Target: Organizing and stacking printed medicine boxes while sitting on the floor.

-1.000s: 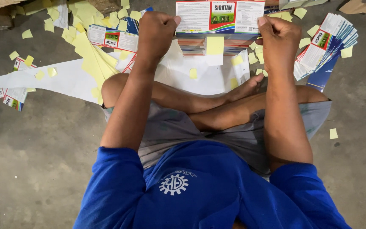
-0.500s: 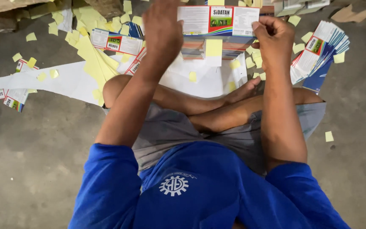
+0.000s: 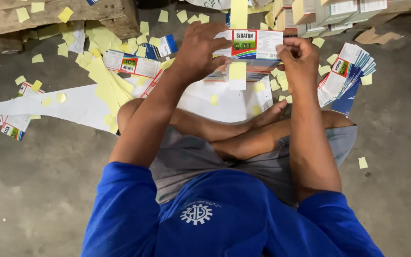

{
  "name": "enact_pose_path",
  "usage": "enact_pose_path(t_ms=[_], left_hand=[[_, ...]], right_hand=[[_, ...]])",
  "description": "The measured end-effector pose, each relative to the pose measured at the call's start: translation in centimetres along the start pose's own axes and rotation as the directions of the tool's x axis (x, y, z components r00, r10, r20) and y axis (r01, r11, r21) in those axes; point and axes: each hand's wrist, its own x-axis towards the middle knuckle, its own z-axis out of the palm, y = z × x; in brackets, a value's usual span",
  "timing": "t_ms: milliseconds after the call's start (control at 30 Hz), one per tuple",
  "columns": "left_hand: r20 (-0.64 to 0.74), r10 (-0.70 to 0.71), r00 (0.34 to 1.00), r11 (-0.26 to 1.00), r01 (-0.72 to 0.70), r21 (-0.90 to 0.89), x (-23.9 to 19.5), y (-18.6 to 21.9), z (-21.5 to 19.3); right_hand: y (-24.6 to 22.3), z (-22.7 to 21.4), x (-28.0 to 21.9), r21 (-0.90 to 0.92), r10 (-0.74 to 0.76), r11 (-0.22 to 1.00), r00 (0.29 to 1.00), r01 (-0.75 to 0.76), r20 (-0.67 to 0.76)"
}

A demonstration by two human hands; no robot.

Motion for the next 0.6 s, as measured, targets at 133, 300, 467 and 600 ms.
enact_pose_path(t_ms=[133,300,467,600], left_hand=[[0.002,-0.031,1.0,0.999,0.032,-0.017,0.1,-0.1,0.3],[0.056,-0.066,0.996,0.998,0.066,-0.007,0.1,-0.1,0.3],[0.028,-0.062,0.998,0.998,0.062,-0.005,0.0,-0.5,0.9],[0.035,-0.078,0.996,0.997,0.078,-0.016,-0.2,-0.3,1.0]], right_hand=[[0.4,0.1,1.3,-0.144,-0.265,0.957,0.96,0.251,-0.092],[-2.3,3.4,6.7,-0.365,-0.436,0.816,0.892,0.448,0.121],[-2.5,7.6,12.3,-0.326,-0.167,0.898,0.915,0.295,0.368],[-0.8,7.6,12.6,-0.24,-0.142,0.95,0.961,0.2,0.238]])
